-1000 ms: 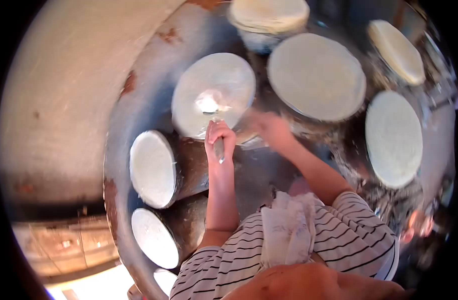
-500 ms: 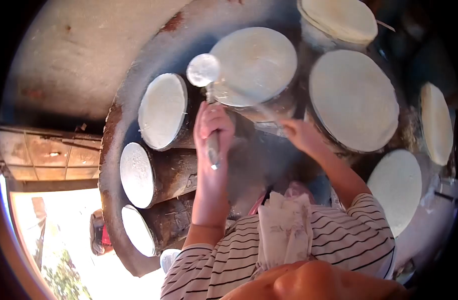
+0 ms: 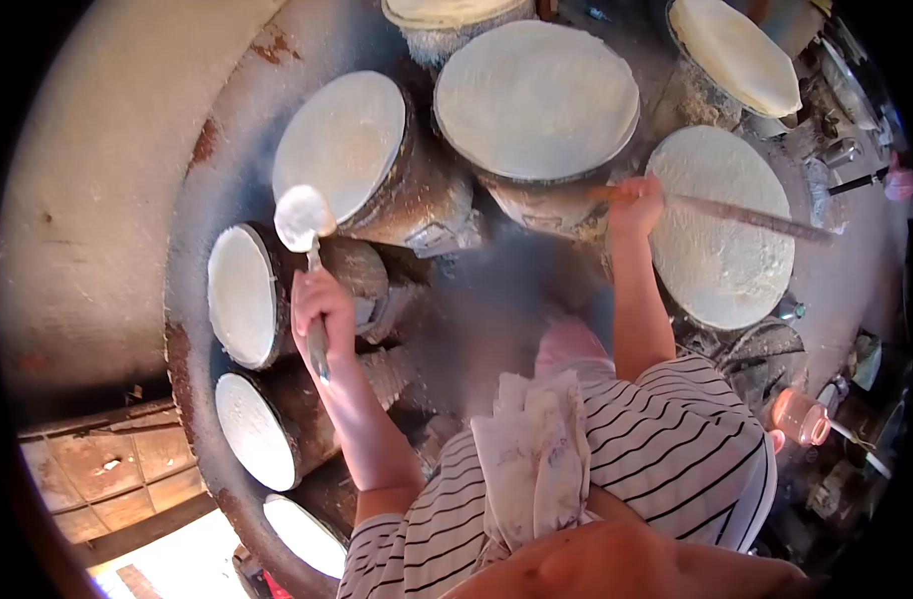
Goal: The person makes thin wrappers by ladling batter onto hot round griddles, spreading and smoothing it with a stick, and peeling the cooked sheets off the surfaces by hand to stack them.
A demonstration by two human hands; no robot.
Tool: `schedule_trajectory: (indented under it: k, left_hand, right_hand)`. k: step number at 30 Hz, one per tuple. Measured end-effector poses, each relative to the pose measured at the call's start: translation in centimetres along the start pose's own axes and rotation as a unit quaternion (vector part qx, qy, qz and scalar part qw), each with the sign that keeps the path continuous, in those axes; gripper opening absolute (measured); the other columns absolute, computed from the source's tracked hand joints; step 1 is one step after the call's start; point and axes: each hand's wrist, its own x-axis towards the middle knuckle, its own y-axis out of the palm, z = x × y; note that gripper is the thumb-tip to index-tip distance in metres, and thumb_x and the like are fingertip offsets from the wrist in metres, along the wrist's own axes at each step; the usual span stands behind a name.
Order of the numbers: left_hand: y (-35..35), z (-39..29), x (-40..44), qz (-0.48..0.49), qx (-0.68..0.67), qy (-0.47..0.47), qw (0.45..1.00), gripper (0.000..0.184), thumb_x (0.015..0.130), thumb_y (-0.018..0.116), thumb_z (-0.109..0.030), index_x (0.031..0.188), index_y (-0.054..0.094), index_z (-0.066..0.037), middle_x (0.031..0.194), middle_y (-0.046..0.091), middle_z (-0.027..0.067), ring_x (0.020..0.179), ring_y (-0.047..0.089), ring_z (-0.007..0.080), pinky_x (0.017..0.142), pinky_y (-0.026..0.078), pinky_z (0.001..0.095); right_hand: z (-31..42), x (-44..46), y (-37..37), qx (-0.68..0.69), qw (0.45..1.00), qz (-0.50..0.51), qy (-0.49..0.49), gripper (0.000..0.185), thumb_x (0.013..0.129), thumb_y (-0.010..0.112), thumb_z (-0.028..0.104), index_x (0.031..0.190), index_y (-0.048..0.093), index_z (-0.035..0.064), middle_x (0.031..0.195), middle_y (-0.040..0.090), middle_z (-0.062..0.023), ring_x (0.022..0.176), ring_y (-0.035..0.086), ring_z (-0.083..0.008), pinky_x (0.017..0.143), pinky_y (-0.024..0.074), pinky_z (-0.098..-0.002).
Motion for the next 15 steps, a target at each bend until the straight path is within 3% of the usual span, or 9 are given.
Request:
schedule_trajectory:
  k: [4,7,8,9,11,14,15]
  left_hand:
    - [-0.7,0.1,1.1,0.045,-0.015,-0.012,0.999,0.025,0.097,0.04,-0.015,0.074,0.045,-0.007,0.049,0.033,-0.0026,0.034,0.039,0.0084,0.029,0.037,0.0243]
    - [0.3,2.6,1.5,0.029,-0.006,0.033,0.999,0.016,0.095,0.042,-0.013,0.086,0.045,0.0,0.055,0.037,0.0004,0.034,0.04,0.0089,0.028,0.037,0.0234]
    - [0.4,2.7,1.8,0.046,0.008,0.026,0.999,0.019,0.096,0.042,-0.012,0.099,0.043,0.007,0.059,0.039,0.0023,0.035,0.041,0.0088,0.028,0.036,0.0227]
    - [0.7,2.9,1.9,0.043,0.012,0.02,0.999,0.017,0.096,0.042,-0.014,0.089,0.041,0.002,0.057,0.039,0.0012,0.035,0.04,0.008,0.028,0.037,0.0221]
    - [0.7,3.9,1.8,0.035,0.014,0.012,0.999,0.031,0.097,0.043,-0.017,0.068,0.036,-0.008,0.052,0.038,-0.0011,0.033,0.038,0.0065,0.029,0.037,0.0208]
    - [0.3,4.0,1.7,0.076,0.012,0.011,0.997,0.028,0.097,0.042,-0.017,0.079,0.047,0.003,0.055,0.039,-0.0001,0.034,0.038,0.0069,0.029,0.036,0.0211]
    - [0.1,4.0,1.5,0.074,0.003,0.028,0.997,0.023,0.097,0.042,-0.016,0.094,0.043,0.007,0.055,0.038,0.0004,0.033,0.038,0.0075,0.028,0.036,0.0216]
  right_hand:
    - [0.3,1.4,2.1,0.057,0.997,-0.033,0.039,0.039,0.092,0.044,0.021,0.059,0.025,0.0162,0.054,0.028,0.0012,0.053,0.031,-0.0147,0.057,0.0302,-0.0331]
    - [1.3,0.6,4.3,0.042,0.995,-0.08,0.035,0.038,0.092,0.045,0.022,0.06,0.026,0.0171,0.053,0.027,0.0023,0.05,0.029,-0.0142,0.056,0.0292,-0.0323]
    - [1.3,0.7,4.7,0.026,0.997,-0.055,0.036,0.038,0.092,0.047,0.023,0.06,0.028,0.0178,0.052,0.026,0.0035,0.048,0.028,-0.0134,0.054,0.0281,-0.0313]
    - [1.2,0.7,5.4,0.007,0.997,-0.059,0.042,0.038,0.092,0.048,0.023,0.061,0.028,0.0178,0.052,0.026,0.0039,0.048,0.028,-0.013,0.053,0.0278,-0.0309]
    - [1.3,0.7,6.8,-0.039,0.996,-0.067,0.052,0.038,0.091,0.05,0.024,0.062,0.028,0.0179,0.053,0.027,0.0046,0.049,0.027,-0.012,0.052,0.0271,-0.0302]
    - [0.8,0.1,10.0,-0.082,0.992,-0.083,0.054,0.029,0.09,0.055,0.022,0.067,0.039,0.0162,0.056,0.024,0.0059,0.051,0.025,-0.009,0.052,0.0237,-0.0266]
    - [0.6,0.0,10.7,-0.105,0.99,-0.08,0.056,0.026,0.09,0.055,0.022,0.069,0.042,0.0156,0.057,0.023,0.0063,0.051,0.025,-0.0085,0.051,0.0229,-0.0259]
